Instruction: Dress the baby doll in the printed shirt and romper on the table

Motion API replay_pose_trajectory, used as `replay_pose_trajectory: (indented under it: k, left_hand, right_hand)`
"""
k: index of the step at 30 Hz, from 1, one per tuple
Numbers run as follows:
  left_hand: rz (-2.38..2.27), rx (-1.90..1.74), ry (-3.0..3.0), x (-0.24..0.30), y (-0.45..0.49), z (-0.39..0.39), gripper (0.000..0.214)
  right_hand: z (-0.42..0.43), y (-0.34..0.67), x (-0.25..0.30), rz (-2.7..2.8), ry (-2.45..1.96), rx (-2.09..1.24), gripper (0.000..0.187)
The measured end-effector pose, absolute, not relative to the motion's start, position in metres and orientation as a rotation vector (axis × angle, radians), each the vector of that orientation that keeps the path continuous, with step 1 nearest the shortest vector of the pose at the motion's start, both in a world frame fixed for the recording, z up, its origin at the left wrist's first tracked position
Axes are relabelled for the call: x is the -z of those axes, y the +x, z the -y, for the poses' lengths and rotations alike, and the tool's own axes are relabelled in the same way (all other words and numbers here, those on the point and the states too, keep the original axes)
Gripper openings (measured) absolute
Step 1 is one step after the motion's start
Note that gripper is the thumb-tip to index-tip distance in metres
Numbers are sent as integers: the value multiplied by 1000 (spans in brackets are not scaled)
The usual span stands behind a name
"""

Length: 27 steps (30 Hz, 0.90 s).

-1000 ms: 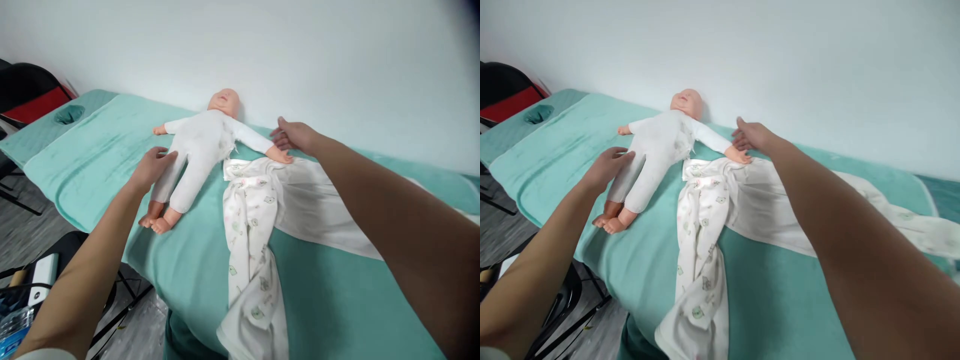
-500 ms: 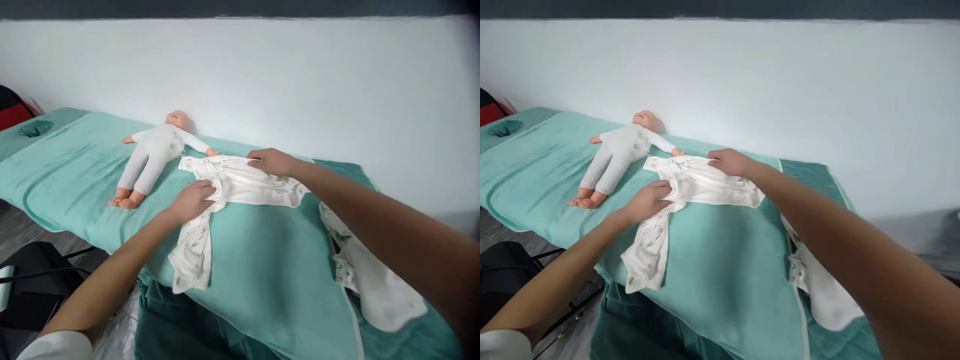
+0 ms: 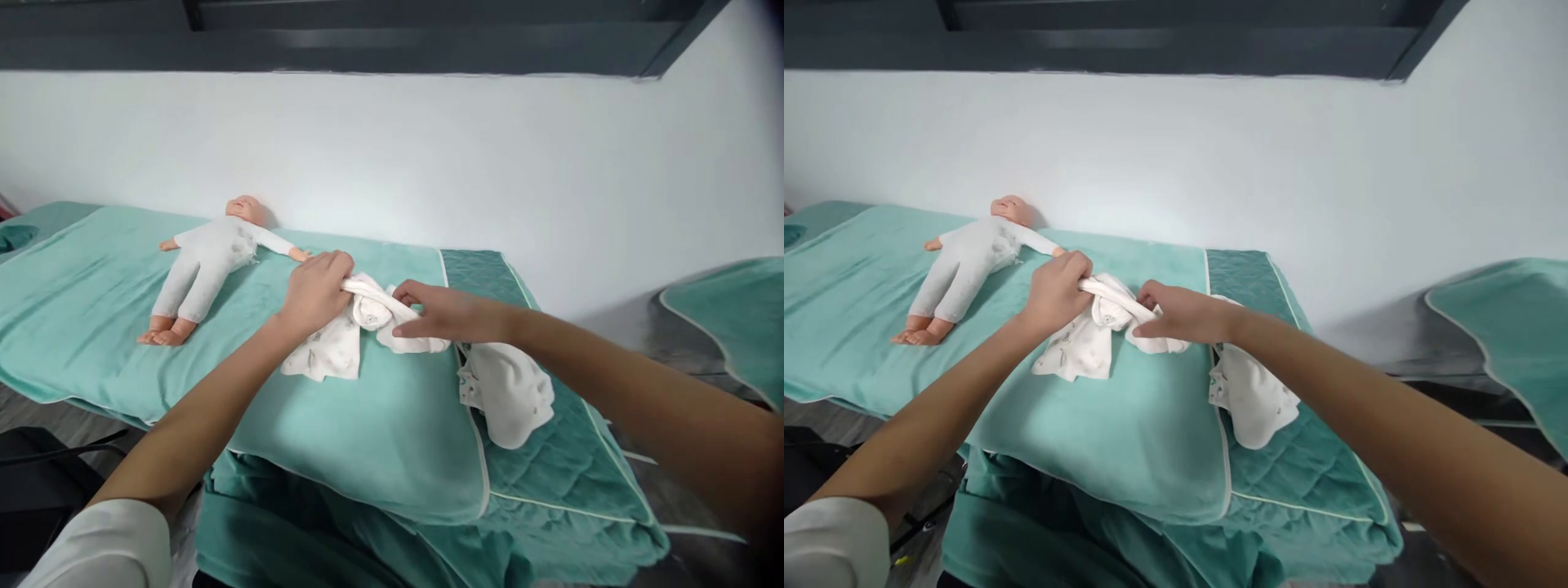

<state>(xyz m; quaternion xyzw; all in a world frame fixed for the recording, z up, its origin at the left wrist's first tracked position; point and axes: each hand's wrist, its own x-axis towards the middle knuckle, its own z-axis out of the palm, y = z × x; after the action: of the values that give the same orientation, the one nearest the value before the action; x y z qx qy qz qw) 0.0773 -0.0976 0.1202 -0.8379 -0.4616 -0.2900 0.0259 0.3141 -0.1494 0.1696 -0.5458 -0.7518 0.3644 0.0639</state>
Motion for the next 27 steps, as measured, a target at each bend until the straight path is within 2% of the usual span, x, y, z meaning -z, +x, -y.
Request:
replay_pose_trajectory:
  k: [4,8,10,12,15,16,20,23,27]
  left_hand:
    - [1699,1193,-2576,-129,92,121,11]
    - [1705,1715,-2715,-121,88,147,26]
    - [1624,1856,-2743,-110,73,155,29]
    - [1548,1885,-2742,-96,51,160,36]
    - [1608,1775,-2746,-74,15,167,63]
    - [1705,1748,-2698,-68,3,170,63]
    - [2060,1812,-2247,-42,-53,186,42]
    - [2302,1844,-1771,-25,-110,204,45]
    - [2531,1731,-993,-4,-196,235,46]
  right_hand:
    - [151,310,-119,2046,-1595,-1168,69]
    - [150,270,-78,1855,-1307,-1245,58]
    - [151,245,-69,1776,-1162,-1333,58]
    - [151,220,-67,1651,-1014,-1457,65]
    - [146,180,-65,1446,-909,-1627,71]
    - [143,166,-64,1408,-909,-1674,70]
    - [133,119,-45,1432,-731,-1901,67]
    - [132,106,-23,1529,-584,-2014,71]
    - [132,112,-3,1569,-766,-2002,50]
